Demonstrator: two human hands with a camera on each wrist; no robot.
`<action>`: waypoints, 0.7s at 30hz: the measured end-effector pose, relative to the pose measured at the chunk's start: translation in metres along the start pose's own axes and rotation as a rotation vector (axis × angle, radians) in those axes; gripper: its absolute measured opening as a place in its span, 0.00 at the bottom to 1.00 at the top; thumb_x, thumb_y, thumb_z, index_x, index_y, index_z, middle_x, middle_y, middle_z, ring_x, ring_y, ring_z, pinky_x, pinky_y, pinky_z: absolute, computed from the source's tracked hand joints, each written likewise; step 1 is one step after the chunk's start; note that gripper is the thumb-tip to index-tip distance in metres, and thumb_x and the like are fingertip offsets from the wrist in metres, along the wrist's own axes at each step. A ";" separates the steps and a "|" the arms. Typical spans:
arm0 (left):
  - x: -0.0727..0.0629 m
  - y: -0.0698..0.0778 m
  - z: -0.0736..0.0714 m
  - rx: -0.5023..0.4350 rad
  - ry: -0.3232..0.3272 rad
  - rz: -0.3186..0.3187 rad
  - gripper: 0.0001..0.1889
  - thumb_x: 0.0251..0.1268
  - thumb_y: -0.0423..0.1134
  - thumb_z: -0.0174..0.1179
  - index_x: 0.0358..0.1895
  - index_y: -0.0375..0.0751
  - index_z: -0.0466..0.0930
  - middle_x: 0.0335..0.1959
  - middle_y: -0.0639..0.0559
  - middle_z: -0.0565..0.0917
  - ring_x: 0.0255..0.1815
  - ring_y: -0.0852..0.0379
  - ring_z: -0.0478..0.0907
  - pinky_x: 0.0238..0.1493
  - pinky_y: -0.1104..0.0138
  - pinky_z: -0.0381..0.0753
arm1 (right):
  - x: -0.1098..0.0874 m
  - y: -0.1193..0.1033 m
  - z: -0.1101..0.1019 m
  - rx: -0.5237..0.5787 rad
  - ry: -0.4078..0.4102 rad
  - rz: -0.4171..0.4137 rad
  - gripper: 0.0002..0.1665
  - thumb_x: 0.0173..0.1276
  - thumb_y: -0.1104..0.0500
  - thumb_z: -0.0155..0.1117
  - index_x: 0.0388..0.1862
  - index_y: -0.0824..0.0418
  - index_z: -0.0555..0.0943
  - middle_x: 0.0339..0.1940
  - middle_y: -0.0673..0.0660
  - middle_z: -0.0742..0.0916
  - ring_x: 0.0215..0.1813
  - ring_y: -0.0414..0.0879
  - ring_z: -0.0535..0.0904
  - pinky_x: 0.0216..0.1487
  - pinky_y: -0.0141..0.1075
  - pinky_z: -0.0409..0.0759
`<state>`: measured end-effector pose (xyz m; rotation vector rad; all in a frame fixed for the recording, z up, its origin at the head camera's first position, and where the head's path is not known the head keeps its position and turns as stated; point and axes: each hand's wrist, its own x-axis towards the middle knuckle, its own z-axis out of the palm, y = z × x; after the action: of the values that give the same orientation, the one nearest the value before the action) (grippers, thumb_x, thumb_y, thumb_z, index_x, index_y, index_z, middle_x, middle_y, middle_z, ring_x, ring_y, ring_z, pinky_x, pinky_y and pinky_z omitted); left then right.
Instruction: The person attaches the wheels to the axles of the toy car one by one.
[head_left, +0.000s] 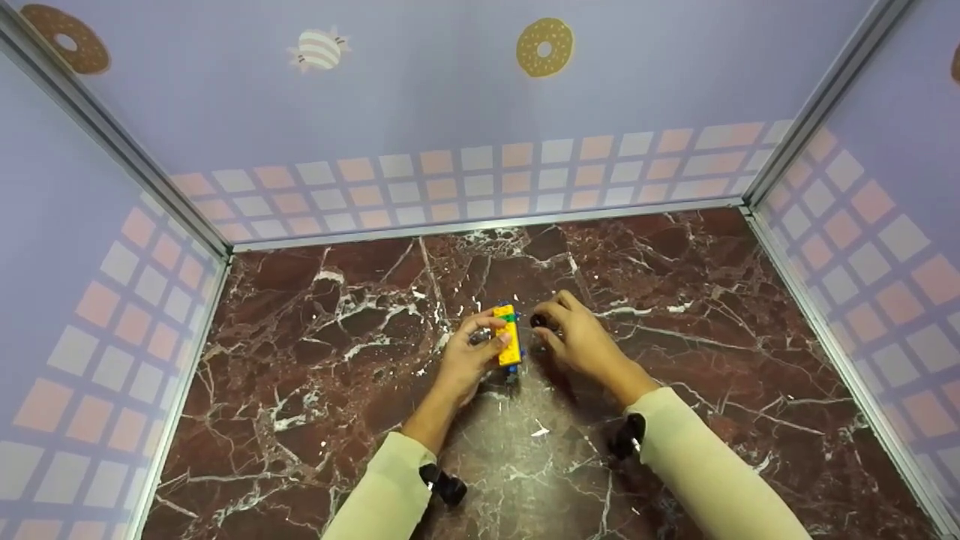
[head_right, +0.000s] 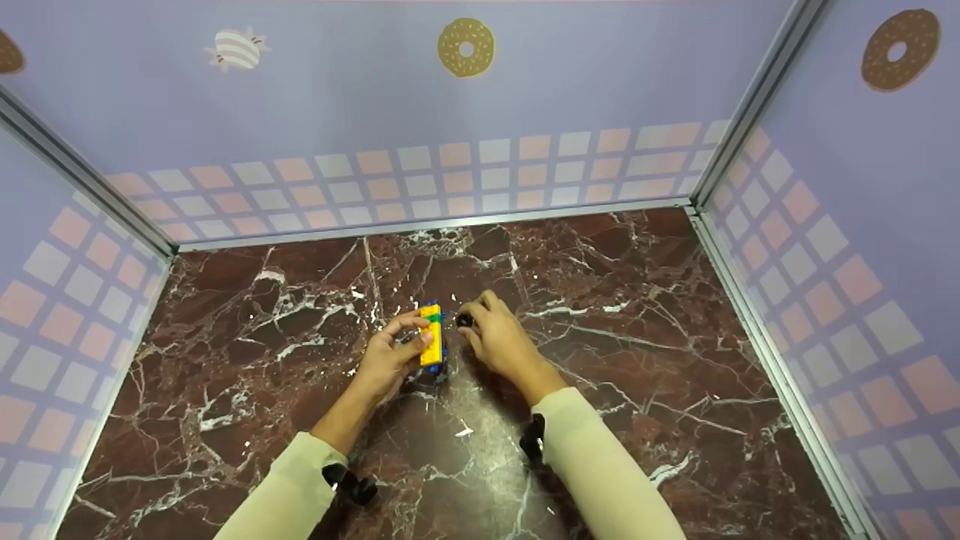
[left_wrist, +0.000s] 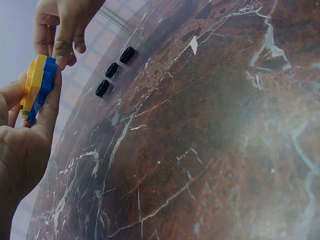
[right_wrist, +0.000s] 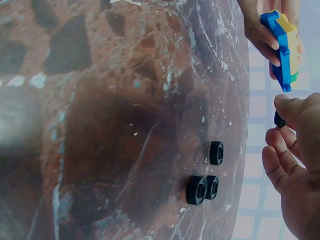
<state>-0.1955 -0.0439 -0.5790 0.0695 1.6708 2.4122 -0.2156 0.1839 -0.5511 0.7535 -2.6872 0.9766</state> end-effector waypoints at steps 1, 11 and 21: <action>0.000 0.000 0.000 -0.001 0.002 0.001 0.17 0.77 0.24 0.66 0.61 0.18 0.75 0.83 0.35 0.64 0.52 0.53 0.88 0.51 0.61 0.98 | 0.001 -0.001 0.000 0.008 0.003 0.000 0.15 0.77 0.62 0.75 0.59 0.65 0.87 0.49 0.61 0.84 0.48 0.57 0.88 0.52 0.52 0.93; 0.000 -0.001 0.001 -0.024 0.029 -0.022 0.21 0.76 0.23 0.66 0.66 0.24 0.71 0.75 0.36 0.72 0.48 0.55 0.88 0.48 0.63 0.97 | 0.007 -0.010 0.003 0.077 0.026 -0.034 0.16 0.77 0.64 0.74 0.60 0.68 0.86 0.49 0.64 0.83 0.47 0.59 0.89 0.49 0.50 0.96; 0.000 -0.002 0.003 -0.028 0.016 -0.010 0.31 0.76 0.24 0.66 0.77 0.31 0.65 0.71 0.41 0.72 0.47 0.55 0.90 0.45 0.62 0.98 | 0.010 -0.014 0.004 0.093 0.013 -0.003 0.18 0.78 0.64 0.73 0.62 0.67 0.86 0.50 0.63 0.82 0.48 0.57 0.89 0.51 0.46 0.96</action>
<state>-0.1946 -0.0408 -0.5796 0.0377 1.6393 2.4340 -0.2169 0.1683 -0.5438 0.7650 -2.6446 1.1090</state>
